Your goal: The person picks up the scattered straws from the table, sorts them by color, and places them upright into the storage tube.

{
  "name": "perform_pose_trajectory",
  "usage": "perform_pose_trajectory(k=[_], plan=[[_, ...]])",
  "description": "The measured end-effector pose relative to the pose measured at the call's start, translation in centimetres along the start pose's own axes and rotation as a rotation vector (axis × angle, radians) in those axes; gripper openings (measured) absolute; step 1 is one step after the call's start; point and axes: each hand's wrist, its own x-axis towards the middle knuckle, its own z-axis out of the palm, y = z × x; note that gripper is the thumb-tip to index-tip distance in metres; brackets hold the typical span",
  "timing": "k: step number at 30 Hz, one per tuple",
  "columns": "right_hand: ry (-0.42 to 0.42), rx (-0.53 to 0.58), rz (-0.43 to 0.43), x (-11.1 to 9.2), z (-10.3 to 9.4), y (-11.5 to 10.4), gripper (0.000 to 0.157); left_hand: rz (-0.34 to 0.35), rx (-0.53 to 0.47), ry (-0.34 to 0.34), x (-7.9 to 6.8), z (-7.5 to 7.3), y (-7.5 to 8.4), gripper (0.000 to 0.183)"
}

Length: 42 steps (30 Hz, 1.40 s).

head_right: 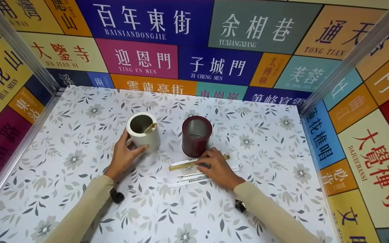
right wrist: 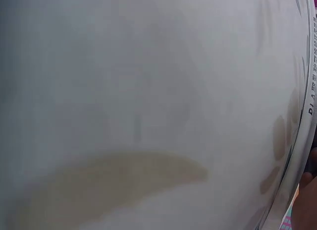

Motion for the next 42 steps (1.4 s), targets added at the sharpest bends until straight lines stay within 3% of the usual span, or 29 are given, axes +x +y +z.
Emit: perform_pose_trajectory(k=[10,17,22,33,42], plan=[[-0.046,-0.069,0.009,-0.1,-0.6,-0.4,0.026,0.017,0.022,0.003,0.0,0.0,0.0,0.11],[-0.092,-0.087,-0.002,0.3,-1.0,-1.0,0.015,-0.004,0.013,0.008,0.0,0.0,0.0,0.109],[-0.075,-0.108,0.007,0.6,-1.1,-2.1,0.014,-0.001,-0.009,0.004,0.0,0.1,0.1,0.108],[0.026,0.151,-0.003,2.2,-1.9,-7.7,0.02,-0.021,0.01,-0.005,-0.1,-0.1,0.2,0.109],[0.044,0.256,0.14,5.4,-5.1,-14.6,0.011,-0.015,0.002,0.002,-0.1,0.2,0.2,0.11]])
